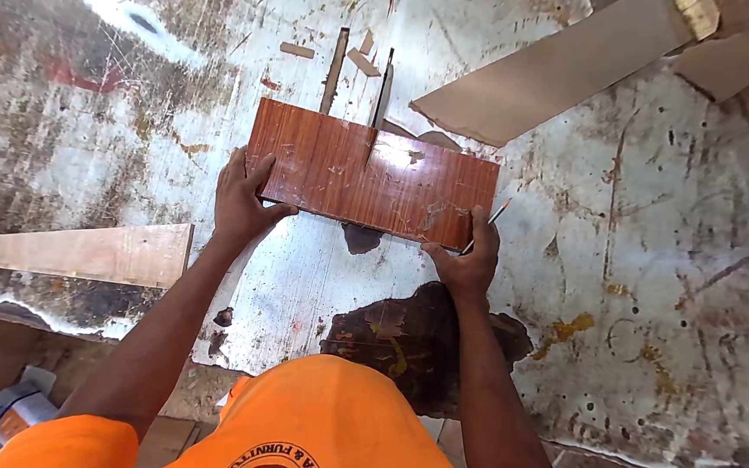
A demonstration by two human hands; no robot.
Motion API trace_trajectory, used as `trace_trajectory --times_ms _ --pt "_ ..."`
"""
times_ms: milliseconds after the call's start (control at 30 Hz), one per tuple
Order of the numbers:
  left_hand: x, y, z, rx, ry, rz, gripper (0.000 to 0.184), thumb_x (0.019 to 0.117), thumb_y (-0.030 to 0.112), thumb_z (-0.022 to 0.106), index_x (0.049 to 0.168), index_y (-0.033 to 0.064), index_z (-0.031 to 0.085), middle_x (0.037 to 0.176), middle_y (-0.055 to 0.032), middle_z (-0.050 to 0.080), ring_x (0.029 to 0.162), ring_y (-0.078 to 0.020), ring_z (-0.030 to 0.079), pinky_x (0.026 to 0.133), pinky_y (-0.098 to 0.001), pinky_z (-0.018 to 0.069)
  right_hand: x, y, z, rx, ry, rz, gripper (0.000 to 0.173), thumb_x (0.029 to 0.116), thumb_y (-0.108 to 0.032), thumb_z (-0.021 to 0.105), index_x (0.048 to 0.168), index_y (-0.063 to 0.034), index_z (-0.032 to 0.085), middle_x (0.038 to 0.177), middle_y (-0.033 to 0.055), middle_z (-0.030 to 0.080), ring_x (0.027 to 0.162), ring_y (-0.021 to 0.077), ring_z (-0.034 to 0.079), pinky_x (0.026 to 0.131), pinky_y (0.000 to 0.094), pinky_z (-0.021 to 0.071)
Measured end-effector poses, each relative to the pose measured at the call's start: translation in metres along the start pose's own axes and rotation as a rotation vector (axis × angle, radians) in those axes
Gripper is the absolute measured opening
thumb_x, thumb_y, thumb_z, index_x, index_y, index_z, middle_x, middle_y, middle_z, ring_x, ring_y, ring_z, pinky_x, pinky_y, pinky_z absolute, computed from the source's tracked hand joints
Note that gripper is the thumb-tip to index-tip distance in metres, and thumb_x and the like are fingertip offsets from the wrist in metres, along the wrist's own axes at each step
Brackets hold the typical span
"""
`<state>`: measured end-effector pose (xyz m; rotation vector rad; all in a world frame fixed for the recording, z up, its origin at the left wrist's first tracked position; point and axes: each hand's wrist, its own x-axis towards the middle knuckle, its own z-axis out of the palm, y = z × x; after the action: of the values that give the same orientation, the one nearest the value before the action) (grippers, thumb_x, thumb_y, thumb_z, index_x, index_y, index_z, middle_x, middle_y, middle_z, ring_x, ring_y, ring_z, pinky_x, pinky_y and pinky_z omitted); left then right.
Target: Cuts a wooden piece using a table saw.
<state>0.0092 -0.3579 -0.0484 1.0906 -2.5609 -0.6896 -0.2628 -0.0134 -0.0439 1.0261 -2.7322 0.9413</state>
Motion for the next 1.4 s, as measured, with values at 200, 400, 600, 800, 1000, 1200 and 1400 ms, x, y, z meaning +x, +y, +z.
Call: trace_trajectory --times_ms 200,400,600,800,1000,1200,1400 --pt "0.006 0.000 0.001 -0.004 0.001 0.001 0.103 0.0644 0.079 0.078 0.152 0.0343 0.049 0.167 -0.0123 0.028 0.155 -0.0301 0.025 0.126 -0.0483 0.0221 0.004 0.001 0.002 0.011 -0.001 0.002 0.105 0.0709 -0.061 0.083 0.156 -0.0136 0.043 0.157 0.0139 0.045 0.146 0.0310 0.040 0.121 0.0454 0.0324" --pt "0.010 0.001 0.002 -0.003 -0.002 -0.005 0.101 0.0651 0.079 0.077 0.152 0.0356 0.049 0.168 -0.0105 0.028 0.156 -0.0290 0.024 0.127 -0.0484 0.0201 0.010 0.002 0.002 0.025 -0.001 -0.005 0.106 0.0709 -0.062 0.083 0.156 -0.0149 0.042 0.157 0.0129 0.045 0.147 0.0301 0.039 0.121 0.0447 0.0315" --pt "0.015 0.001 0.003 0.007 -0.006 -0.008 0.103 0.0649 0.081 0.076 0.153 0.0373 0.047 0.168 -0.0127 0.027 0.156 -0.0294 0.024 0.127 -0.0491 0.0207 0.014 0.000 0.002 0.029 -0.019 0.032 0.106 0.0704 -0.060 0.085 0.157 -0.0171 0.042 0.158 0.0174 0.042 0.146 0.0319 0.040 0.119 0.0475 0.0344" --pt "0.020 0.001 0.004 0.006 0.013 0.015 0.103 0.0648 0.081 0.075 0.153 0.0341 0.049 0.166 -0.0136 0.030 0.155 -0.0301 0.027 0.126 -0.0490 0.0220 0.020 0.000 0.003 0.030 -0.022 0.046 0.106 0.0702 -0.056 0.086 0.158 -0.0181 0.040 0.158 0.0181 0.041 0.146 0.0327 0.040 0.119 0.0474 0.0356" --pt "0.026 0.002 0.005 0.009 0.008 0.001 0.103 0.0644 0.081 0.075 0.152 0.0358 0.048 0.167 -0.0121 0.029 0.155 -0.0294 0.026 0.126 -0.0489 0.0223 0.025 0.000 0.004 0.031 -0.010 0.036 0.106 0.0697 -0.054 0.088 0.157 -0.0173 0.041 0.157 0.0167 0.044 0.146 0.0313 0.040 0.120 0.0457 0.0346" --pt "0.032 0.003 0.005 0.020 0.000 0.002 0.104 0.0645 0.083 0.073 0.154 0.0364 0.046 0.167 -0.0131 0.028 0.156 -0.0300 0.024 0.126 -0.0485 0.0204 0.032 -0.001 0.006 0.015 -0.021 0.060 0.106 0.0693 -0.054 0.088 0.157 -0.0181 0.041 0.156 0.0162 0.044 0.145 0.0310 0.041 0.118 0.0463 0.0364" --pt "0.038 0.008 0.002 0.013 -0.010 -0.022 0.104 0.0643 0.080 0.076 0.154 0.0368 0.046 0.167 -0.0125 0.028 0.156 -0.0296 0.024 0.126 -0.0484 0.0215 0.039 0.000 0.008 0.015 -0.010 0.047 0.105 0.0696 -0.054 0.088 0.156 -0.0181 0.042 0.154 0.0175 0.046 0.143 0.0312 0.044 0.117 0.0464 0.0385"
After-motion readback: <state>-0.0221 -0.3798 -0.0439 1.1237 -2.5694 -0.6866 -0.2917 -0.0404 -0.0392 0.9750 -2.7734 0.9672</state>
